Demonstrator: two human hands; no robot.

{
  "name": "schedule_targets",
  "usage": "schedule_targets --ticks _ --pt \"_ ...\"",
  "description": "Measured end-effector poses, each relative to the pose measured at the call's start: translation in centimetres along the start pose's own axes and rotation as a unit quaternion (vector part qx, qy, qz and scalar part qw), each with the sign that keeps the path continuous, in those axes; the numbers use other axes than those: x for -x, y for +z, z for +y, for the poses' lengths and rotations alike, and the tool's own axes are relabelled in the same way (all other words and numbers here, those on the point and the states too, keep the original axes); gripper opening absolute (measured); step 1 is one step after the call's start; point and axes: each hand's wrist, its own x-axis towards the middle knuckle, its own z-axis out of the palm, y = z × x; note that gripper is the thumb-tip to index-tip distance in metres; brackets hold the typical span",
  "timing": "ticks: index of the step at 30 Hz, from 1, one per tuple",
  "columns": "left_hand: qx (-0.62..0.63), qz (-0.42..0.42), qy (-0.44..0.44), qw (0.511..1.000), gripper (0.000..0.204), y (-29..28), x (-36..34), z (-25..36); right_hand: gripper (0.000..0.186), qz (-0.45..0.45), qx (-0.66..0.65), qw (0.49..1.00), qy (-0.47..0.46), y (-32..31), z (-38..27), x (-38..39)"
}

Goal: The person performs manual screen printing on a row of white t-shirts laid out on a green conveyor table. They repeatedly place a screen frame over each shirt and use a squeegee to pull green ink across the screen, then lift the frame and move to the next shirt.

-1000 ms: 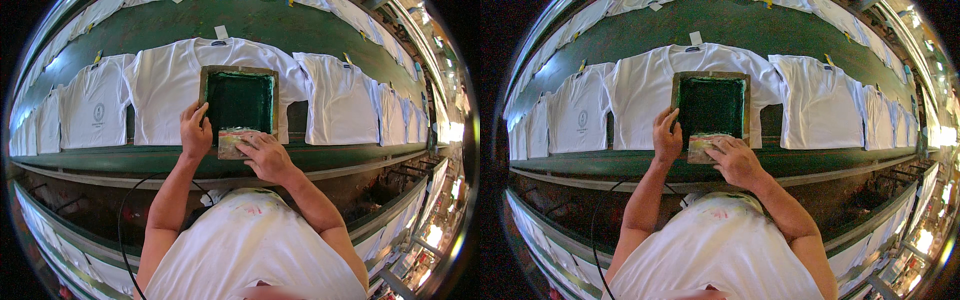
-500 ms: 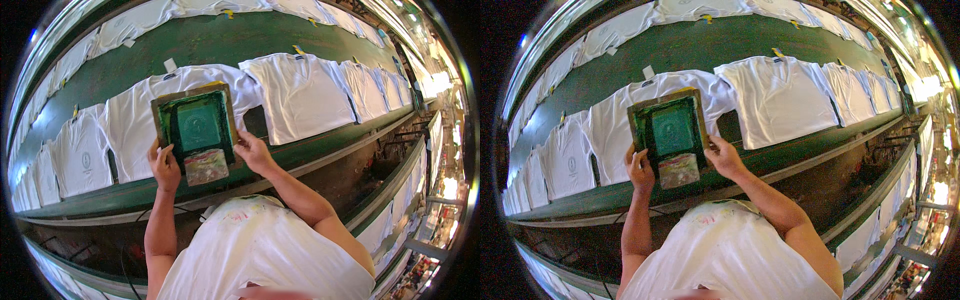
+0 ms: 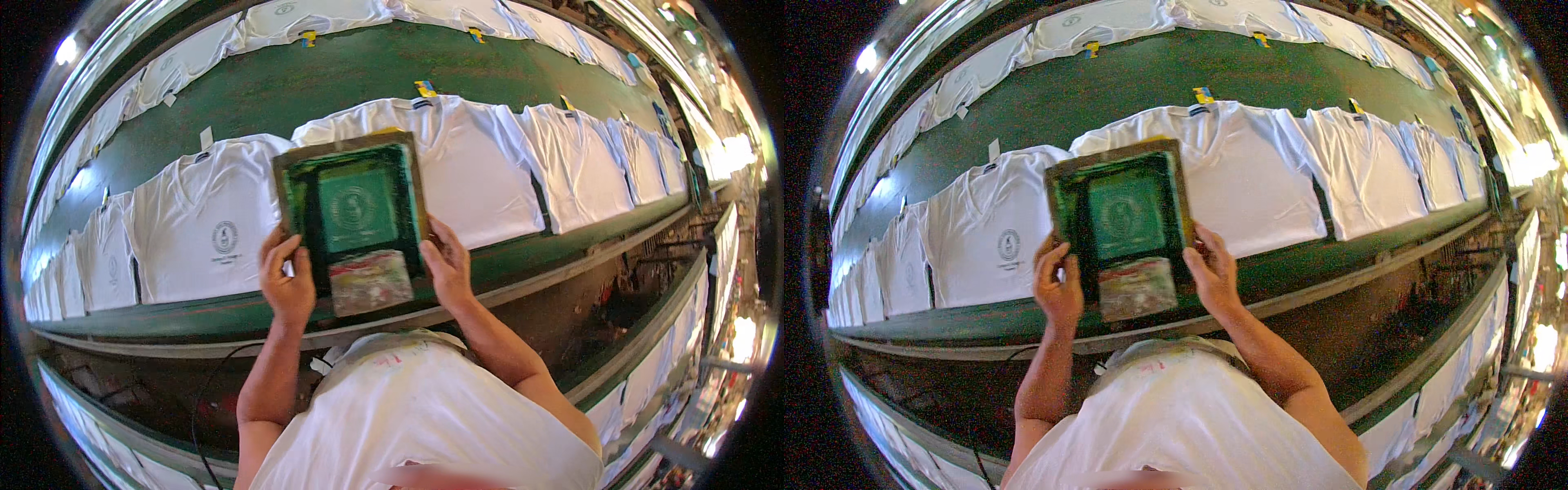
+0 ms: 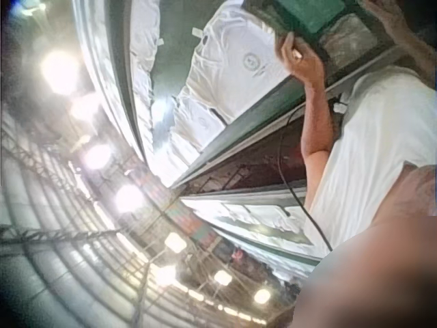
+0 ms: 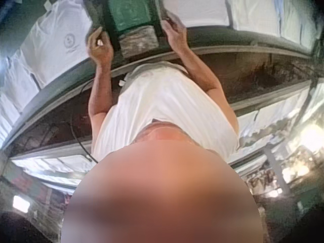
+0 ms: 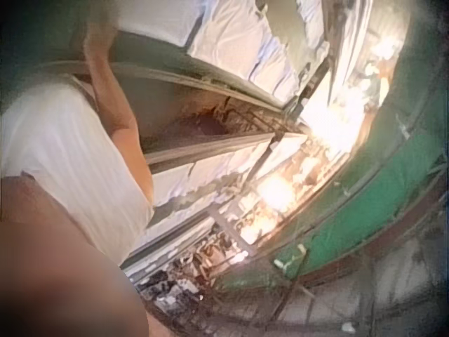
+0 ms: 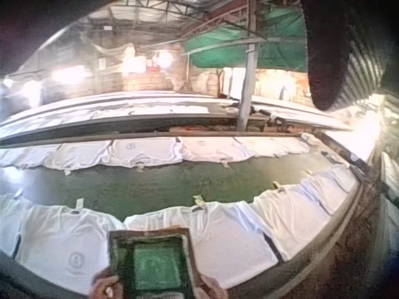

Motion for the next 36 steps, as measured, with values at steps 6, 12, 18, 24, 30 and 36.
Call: schedule_targets --ticks 6,12,18,24,30,36 --pt "0.047 -0.080 0.028 0.995 0.038 16.8 5.3 8.6 0.048 0.091 0.056 0.994 0.013 -18.8 -2.8 -1.0" --pt "0.082 -0.107 -0.014 0.991 0.035 24.9 8.6 11.9 0.046 0.153 0.095 0.983 0.034 -27.6 -2.3 -1.4" --pt "0.044 -0.077 -0.023 0.996 0.030 25.3 7.5 11.1 0.047 0.085 0.123 0.988 -0.028 -28.0 -1.2 -4.1" --pt "0.051 -0.059 -0.033 0.996 0.024 25.2 6.2 10.0 0.053 0.041 0.170 0.984 -0.021 -26.5 -0.7 -6.4" --pt "0.023 -0.069 -0.043 0.996 0.022 25.2 6.1 9.1 0.057 0.018 0.177 0.984 -0.020 -26.3 -0.6 -7.0" --pt "0.069 -0.065 -0.079 0.992 0.021 25.4 6.2 8.1 0.063 -0.008 0.195 0.980 -0.022 -26.7 -0.7 -7.1"
